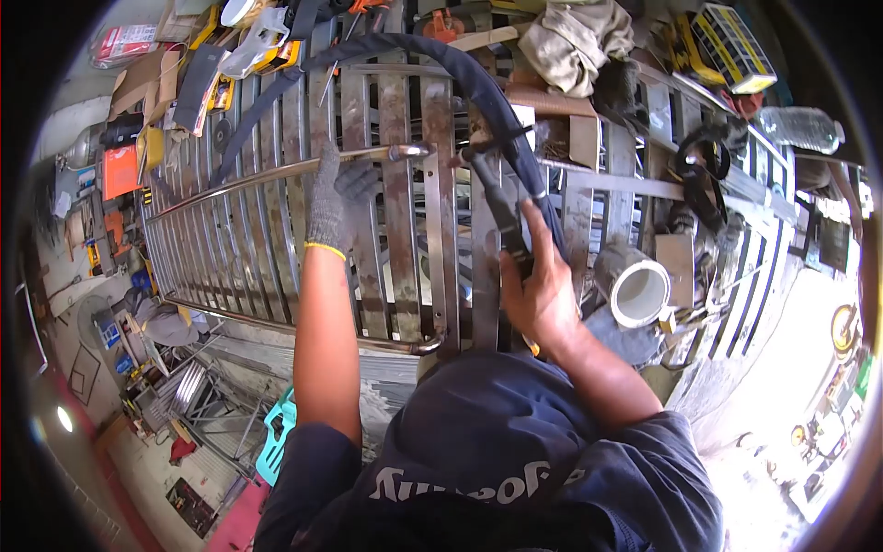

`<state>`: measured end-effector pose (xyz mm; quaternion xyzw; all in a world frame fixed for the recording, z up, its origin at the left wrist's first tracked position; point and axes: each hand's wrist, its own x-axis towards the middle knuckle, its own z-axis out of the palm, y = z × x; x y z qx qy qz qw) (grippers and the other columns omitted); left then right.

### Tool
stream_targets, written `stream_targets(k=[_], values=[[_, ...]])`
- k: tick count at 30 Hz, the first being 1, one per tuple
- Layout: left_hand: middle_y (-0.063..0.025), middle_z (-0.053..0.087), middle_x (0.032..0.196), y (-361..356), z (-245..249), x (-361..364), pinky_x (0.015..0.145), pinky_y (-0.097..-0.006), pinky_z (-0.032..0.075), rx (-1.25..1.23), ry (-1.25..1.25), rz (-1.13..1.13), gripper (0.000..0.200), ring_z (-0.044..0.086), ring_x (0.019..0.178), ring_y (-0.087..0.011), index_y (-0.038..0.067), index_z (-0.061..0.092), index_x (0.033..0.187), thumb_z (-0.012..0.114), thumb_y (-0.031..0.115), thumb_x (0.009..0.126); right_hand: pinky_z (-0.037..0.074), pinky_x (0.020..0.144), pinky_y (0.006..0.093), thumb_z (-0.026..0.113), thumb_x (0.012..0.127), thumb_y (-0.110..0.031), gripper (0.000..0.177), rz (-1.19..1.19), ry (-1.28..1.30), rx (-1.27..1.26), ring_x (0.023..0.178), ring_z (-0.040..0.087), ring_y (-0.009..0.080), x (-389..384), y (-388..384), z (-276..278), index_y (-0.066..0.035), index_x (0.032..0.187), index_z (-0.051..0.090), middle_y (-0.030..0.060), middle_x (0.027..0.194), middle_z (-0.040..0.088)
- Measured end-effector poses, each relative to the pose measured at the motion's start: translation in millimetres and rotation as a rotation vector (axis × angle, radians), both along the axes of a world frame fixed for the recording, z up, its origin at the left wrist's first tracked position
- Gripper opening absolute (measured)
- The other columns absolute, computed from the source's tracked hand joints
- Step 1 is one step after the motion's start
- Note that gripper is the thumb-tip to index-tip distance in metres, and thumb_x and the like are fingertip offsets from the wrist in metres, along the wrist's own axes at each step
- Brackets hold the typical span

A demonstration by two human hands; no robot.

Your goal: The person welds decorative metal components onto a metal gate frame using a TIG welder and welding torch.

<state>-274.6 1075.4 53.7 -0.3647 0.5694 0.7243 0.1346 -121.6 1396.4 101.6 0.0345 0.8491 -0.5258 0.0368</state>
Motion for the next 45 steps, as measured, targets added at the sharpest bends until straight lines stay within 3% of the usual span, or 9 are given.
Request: stream_targets(k=[9, 16, 23, 26, 29, 33, 36, 37, 45], values=[[-0.0239, 0.055, 0.162, 2.2, -11.8, 11.8, 0.130, -0.0484, 0.034, 0.115, -0.145, -0.018, 0.095, 0.049, 0.154, -0.0358, -0.004, 0.055, 0.155, 0.068, 0.073, 0.101, 0.065, 0.082, 0.0552, 0.074, 0.100, -0.007, 0.081, 0.164, -0.092, 0.007, 0.106, 0.072, 0.0549, 4.5, 3.4, -10.9, 0.009, 0.167, 0.030, 0.0388, 0.136, 0.064], [-0.0144, 0.068, 0.146, 7.5, -37.5, 17.2, 0.121, -0.0392, 0.050, 0.186, 0.002, 0.029, 0.065, 0.066, 0.136, -0.0248, 0.002, 0.060, 0.146, 0.065, 0.056, 0.111, 0.065, 0.080, 0.0561, 0.075, 0.100, -0.008, 0.081, 0.186, -0.127, -0.005, 0.102, 0.073, 0.0549, -2.6, 12.6, -8.5, 0.006, 0.167, 0.032, 0.0373, 0.131, 0.066], [-0.0129, 0.073, 0.132, 19.3, -19.3, 10.2, 0.105, -0.0396, 0.054, 0.159, -0.085, 0.042, 0.070, 0.067, 0.114, -0.0279, 0.001, 0.067, 0.139, 0.050, 0.064, 0.114, 0.064, 0.074, 0.0560, 0.075, 0.100, -0.007, 0.080, 0.199, -0.190, 0.007, 0.091, 0.074, 0.0520, -8.3, 17.7, -5.6, 0.003, 0.168, 0.034, 0.0345, 0.124, 0.068], [-0.0116, 0.073, 0.134, 9.3, -44.6, 32.0, 0.110, -0.0427, 0.052, 0.103, 0.191, -0.129, 0.075, 0.067, 0.121, -0.0261, 0.000, 0.067, 0.142, 0.053, 0.067, 0.112, 0.064, 0.073, 0.0561, 0.075, 0.100, -0.007, 0.080, 0.163, -0.115, 0.010, 0.090, 0.074, 0.0515, -10.6, 15.1, -7.9, 0.003, 0.168, 0.034, 0.0329, 0.122, 0.069], [-0.0067, 0.075, 0.121, 44.2, -18.3, 53.0, 0.100, -0.0331, 0.056, -0.604, 0.335, -0.336, 0.055, 0.071, 0.112, -0.0162, 0.007, 0.066, 0.146, 0.076, 0.045, 0.107, 0.065, 0.074, 0.0551, 0.075, 0.099, -0.007, 0.080, 0.127, -0.091, 0.027, 0.091, 0.075, 0.0519, -9.3, 14.4, -9.6, 0.002, 0.168, 0.035, 0.0330, 0.124, 0.069], [-0.0052, 0.074, 0.109, 80.6, -28.4, 54.7, 0.090, -0.0327, 0.058, -0.701, 0.378, -0.326, 0.041, 0.070, 0.101, -0.0154, 0.003, 0.065, 0.129, 0.088, 0.009, 0.095, 0.065, 0.077, 0.0548, 0.076, 0.099, -0.007, 0.081, 0.106, -0.071, 0.058, 0.096, 0.076, 0.0523, -12.2, 14.1, -10.6, 0.002, 0.168, 0.035, 0.0335, 0.131, 0.069], [-0.0082, 0.073, 0.123, 74.6, -56.3, 39.8, 0.081, -0.0303, 0.058, -0.313, 0.221, -0.133, 0.051, 0.069, 0.099, -0.0151, 0.001, 0.061, 0.142, 0.085, 0.013, 0.099, 0.065, 0.077, 0.0551, 0.076, 0.099, -0.008, 0.080, 0.098, -0.105, 0.010, 0.097, 0.076, 0.0525, -9.3, 12.6, -14.1, 0.002, 0.168, 0.035, 0.0328, 0.132, 0.069], [-0.0059, 0.075, 0.113, 78.4, -46.3, 33.9, 0.071, -0.0278, 0.057, -0.485, 0.076, -0.198, 0.046, 0.069, 0.089, -0.0136, 0.003, 0.067, 0.135, 0.088, 0.015, 0.096, 0.065, 0.078, 0.0549, 0.076, 0.099, -0.008, 0.080, 0.105, -0.106, 0.018, 0.098, 0.076, 0.0525, -8.6, 12.3, -14.2, 0.002, 0.168, 0.035, 0.0331, 0.132, 0.069], [-0.0076, 0.081, 0.096, 58.2, -56.1, 14.5, 0.079, -0.0366, 0.059, -0.606, -0.072, -0.453, 0.051, 0.074, 0.083, -0.0186, 0.002, 0.081, 0.115, 0.096, 0.042, 0.086, 0.064, 0.083, 0.0565, 0.076, 0.101, -0.011, 0.078, 0.107, -0.106, 0.038, 0.104, 0.074, 0.0549, -9.5, 15.3, -14.8, 0.003, 0.167, 0.036, 0.0350, 0.138, 0.067]])
